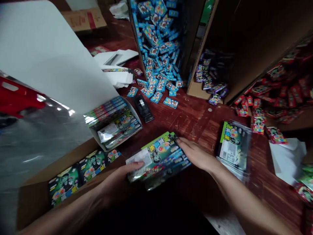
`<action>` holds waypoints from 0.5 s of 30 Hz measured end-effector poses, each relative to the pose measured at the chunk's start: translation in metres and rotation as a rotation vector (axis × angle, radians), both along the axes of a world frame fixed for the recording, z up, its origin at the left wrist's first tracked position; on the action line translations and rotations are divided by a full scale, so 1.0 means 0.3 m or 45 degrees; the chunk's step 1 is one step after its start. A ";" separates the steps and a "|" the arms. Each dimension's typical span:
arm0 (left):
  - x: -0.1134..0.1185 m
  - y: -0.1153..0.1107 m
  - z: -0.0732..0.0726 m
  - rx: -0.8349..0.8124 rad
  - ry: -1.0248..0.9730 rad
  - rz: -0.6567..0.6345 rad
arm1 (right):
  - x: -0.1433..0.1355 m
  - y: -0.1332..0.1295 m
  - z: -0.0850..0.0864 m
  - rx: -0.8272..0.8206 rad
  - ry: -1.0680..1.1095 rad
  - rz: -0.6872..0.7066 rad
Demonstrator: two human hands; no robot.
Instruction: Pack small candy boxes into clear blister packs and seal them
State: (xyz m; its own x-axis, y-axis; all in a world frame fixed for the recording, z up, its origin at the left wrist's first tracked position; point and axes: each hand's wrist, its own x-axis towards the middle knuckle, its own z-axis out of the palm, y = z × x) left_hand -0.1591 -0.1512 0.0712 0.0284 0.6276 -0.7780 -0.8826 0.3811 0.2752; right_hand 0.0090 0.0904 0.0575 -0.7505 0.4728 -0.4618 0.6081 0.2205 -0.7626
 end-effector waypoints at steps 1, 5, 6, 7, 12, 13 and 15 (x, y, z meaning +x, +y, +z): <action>0.013 -0.003 -0.002 0.004 -0.073 -0.060 | 0.064 -0.007 0.010 -0.038 -0.087 -0.004; 0.015 0.027 -0.023 -0.035 -0.182 -0.255 | 0.210 -0.038 0.035 -0.013 -0.328 0.032; 0.007 0.041 -0.028 -0.046 -0.175 -0.293 | 0.218 -0.043 0.040 0.136 -0.281 0.057; -0.001 0.057 -0.032 -0.056 -0.163 -0.330 | 0.217 -0.044 0.043 0.310 -0.185 0.108; -0.032 0.127 -0.033 -0.197 -0.129 -0.525 | 0.144 -0.009 0.050 0.438 0.299 0.794; -0.035 0.135 -0.029 -0.225 -0.123 -0.550 | 0.123 0.004 0.047 0.406 0.316 0.858; -0.043 0.137 -0.021 -0.216 -0.085 -0.578 | 0.083 0.030 0.039 0.421 0.290 0.854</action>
State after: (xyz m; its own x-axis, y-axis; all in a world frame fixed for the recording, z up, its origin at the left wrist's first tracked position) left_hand -0.1720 -0.1100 0.0650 0.3234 0.4050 -0.8552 -0.6306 0.7661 0.1243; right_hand 0.0341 0.0994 0.0693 -0.9839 -0.0296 -0.1763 0.1007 0.7230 -0.6834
